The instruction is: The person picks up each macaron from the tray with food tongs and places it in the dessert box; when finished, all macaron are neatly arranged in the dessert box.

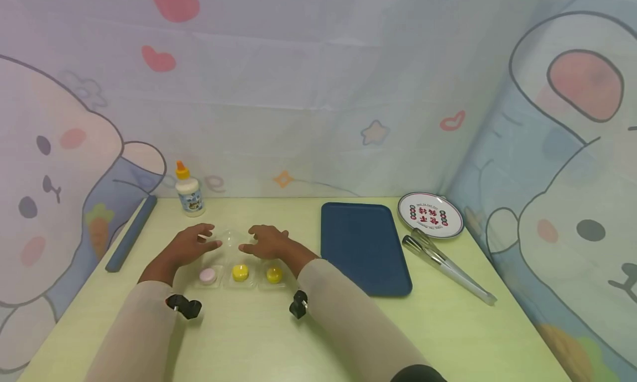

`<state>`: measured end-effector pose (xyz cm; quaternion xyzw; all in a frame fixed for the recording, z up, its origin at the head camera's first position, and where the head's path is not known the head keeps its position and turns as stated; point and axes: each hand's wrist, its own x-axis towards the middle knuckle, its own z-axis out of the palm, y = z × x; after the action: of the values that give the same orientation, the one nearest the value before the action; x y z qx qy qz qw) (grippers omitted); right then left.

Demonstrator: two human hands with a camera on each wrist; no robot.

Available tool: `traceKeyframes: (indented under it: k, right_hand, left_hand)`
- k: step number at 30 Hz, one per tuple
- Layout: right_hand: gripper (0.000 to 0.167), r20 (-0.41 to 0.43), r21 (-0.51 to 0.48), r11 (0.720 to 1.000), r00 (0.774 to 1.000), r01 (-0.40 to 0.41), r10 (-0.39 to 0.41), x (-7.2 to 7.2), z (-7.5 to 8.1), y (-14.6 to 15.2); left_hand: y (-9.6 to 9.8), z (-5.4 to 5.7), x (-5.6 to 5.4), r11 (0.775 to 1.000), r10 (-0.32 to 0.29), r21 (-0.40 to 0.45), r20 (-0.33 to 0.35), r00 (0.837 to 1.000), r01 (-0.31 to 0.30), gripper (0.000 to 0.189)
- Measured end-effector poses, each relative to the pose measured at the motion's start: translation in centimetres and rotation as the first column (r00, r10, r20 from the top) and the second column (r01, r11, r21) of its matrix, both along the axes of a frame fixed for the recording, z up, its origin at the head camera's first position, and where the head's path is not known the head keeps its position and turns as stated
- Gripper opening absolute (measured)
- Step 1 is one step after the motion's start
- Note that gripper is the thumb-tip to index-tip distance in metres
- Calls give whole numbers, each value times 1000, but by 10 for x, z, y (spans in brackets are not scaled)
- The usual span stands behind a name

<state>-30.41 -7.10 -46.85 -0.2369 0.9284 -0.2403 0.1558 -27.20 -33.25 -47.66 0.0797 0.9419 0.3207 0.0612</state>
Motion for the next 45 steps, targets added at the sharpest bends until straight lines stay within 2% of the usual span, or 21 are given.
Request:
traceKeyframes:
  k: [3,6,10,15,20,24,28,31,38,42,45]
  right_hand:
    - [67,10,4,1000,1000,11,-11,-1,-1,-2]
    - [66,10,4,1000,1000,15,-15,0,-1,-4]
    - [65,10,-14,1000,1000,16,-16,0,-3,-4]
    - [67,19,-41,999,999,26,-25,-1,-5,-5]
    - [69,18,-138,990,999,36,-33,-2,-6,-6]
    - [69,7,-260,965,999,46,-46,0,-4,-6]
    - [69,34,-397,916,998,54,-44,4,-2,-6]
    - [71,41,-465,882,997,74,-62,7,-2,-6]
    - [68,-3,-519,848,992,104,-124,10,-1,-10]
    - [69,-2,-546,833,994,89,-107,11,1,-12]
    - [59,-13,-534,844,998,49,-66,12,2,-14]
  left_hand:
    - [0,-1,-2,1000,-4,-1,15,1000,4,71]
    - [1,-2,-3,1000,-11,-1,3,1000,11,70]
    - [4,-1,-4,1000,-18,-5,-22,1000,18,69]
    - [10,-1,-4,1000,-22,-7,-66,998,22,57]
    - [17,1,-3,1000,-13,-5,-111,994,12,51]
    - [20,5,-1,999,13,31,-131,991,-9,56]
    - [20,8,1,999,26,48,-150,988,-19,59]
    - [19,10,4,997,31,73,-149,988,-20,60]
    - [18,19,11,987,42,160,-115,992,-23,64]
    - [15,20,14,984,37,178,-132,991,-13,64]
    - [12,19,16,986,35,169,-147,988,-10,59]
